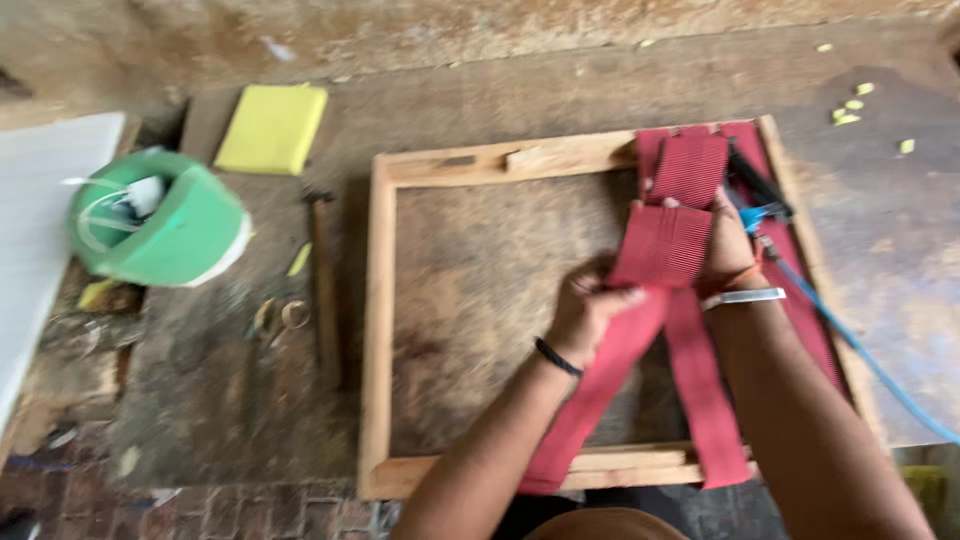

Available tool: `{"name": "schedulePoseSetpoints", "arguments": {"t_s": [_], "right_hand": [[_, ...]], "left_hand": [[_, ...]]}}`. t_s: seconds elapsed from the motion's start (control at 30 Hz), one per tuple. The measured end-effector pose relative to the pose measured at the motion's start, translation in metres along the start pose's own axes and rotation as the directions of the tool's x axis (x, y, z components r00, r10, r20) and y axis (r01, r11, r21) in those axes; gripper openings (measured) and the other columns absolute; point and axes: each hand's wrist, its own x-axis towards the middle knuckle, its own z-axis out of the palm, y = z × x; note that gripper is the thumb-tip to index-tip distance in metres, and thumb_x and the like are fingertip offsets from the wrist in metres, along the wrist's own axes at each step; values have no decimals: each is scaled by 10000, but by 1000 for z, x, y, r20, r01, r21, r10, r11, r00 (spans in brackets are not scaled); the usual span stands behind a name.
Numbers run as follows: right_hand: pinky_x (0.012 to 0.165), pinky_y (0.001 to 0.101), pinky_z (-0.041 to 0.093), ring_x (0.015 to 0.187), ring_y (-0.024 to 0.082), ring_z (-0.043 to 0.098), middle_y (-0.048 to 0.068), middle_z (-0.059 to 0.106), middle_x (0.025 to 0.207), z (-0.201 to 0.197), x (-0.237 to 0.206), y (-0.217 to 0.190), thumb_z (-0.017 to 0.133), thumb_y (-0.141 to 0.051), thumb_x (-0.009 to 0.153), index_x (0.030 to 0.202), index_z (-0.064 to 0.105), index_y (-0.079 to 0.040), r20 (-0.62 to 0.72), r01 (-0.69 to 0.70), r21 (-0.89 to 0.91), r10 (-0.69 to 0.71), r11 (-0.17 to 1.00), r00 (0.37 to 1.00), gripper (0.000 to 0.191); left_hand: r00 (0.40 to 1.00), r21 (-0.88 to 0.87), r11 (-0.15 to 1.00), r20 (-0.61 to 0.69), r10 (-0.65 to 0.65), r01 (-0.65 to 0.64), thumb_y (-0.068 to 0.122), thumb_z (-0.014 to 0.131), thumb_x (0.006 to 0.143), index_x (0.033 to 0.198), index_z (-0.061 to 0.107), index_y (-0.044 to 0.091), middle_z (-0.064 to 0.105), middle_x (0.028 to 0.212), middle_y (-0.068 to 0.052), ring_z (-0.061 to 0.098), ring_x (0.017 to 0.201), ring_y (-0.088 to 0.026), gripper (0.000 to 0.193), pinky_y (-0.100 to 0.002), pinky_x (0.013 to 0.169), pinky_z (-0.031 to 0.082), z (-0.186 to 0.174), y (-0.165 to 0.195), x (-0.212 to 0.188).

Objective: The person attaches red elastic webbing straps across a wooden frame on a workbench. They pull each strap taut, staple it to the frame using a pneumatic nail gun, cut the webbing with scissors, and repeat to add more straps side by side across the frame.

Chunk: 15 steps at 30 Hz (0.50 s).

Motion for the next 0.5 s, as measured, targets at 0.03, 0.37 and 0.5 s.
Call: {"name": "schedulePoseSetpoints", "arguments": {"t_s": [0.03, 0.37, 0.5], "right_hand": [[921, 402, 603, 1059, 259, 722, 117, 716, 1214, -13, 11, -9, 592, -27, 988, 1385, 564, -33, -57, -31, 83, 36, 996, 998, 398], [861, 342, 583, 929, 174, 713, 55, 768, 1023, -136, 62, 65, 710, -51, 926, 1106, 735, -5, -1, -318, -145, 321, 937, 947, 187], [852, 323, 582, 911, 154, 725, 82, 792, 1009, -160, 57, 104, 773, -49, 848, 1072, 763, 18, 128, -282, -462, 377, 841, 917, 234]], "left_hand": [[996, 182, 983, -86, 24, -8, -50, 728, 854, 1150, 698, 3, 726, 1089, -61, 664, 991, -157, 302, -326, 933, 539, -7, -20, 27], [853, 487, 797, -518, -68, 358, 416, 715, 908, 1281, 585, 94, 708, 1221, -115, 682, 1111, -237, 510, -390, 947, 540, -86, -83, 136], [847, 383, 851, -516, -126, 359, 237, 726, 974, 1274, 517, 79, 677, 1200, -100, 643, 1041, -209, 399, -360, 823, 535, -78, -79, 189]]}}
